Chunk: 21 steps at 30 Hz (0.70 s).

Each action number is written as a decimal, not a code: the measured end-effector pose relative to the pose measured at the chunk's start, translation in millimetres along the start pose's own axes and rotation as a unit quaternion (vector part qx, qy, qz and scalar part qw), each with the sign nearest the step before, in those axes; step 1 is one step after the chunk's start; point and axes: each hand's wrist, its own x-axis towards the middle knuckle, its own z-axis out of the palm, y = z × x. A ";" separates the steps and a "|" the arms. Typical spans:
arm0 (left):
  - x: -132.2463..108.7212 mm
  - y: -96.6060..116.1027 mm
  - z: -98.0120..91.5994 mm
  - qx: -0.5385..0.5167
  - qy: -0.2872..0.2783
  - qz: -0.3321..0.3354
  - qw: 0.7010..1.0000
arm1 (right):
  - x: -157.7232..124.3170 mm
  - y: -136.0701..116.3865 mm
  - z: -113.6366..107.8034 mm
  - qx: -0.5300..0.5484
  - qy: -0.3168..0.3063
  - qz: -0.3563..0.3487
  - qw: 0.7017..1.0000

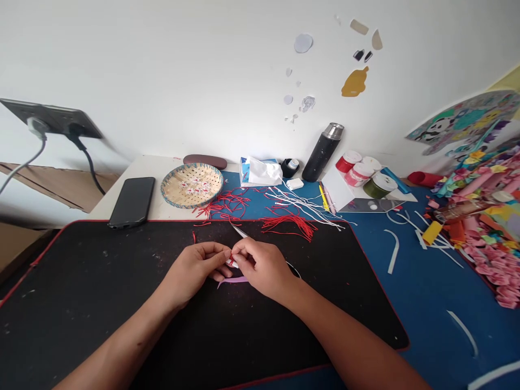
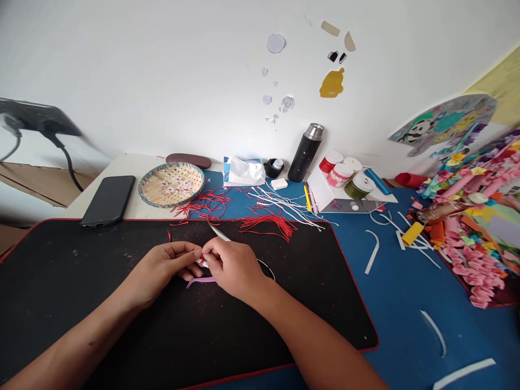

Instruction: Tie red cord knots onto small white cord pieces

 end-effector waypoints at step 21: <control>-3.0 9.1 -0.1 -0.040 -0.007 -0.051 0.998 | -0.1 2.5 -5.9 -0.192 -0.039 -0.137 0.971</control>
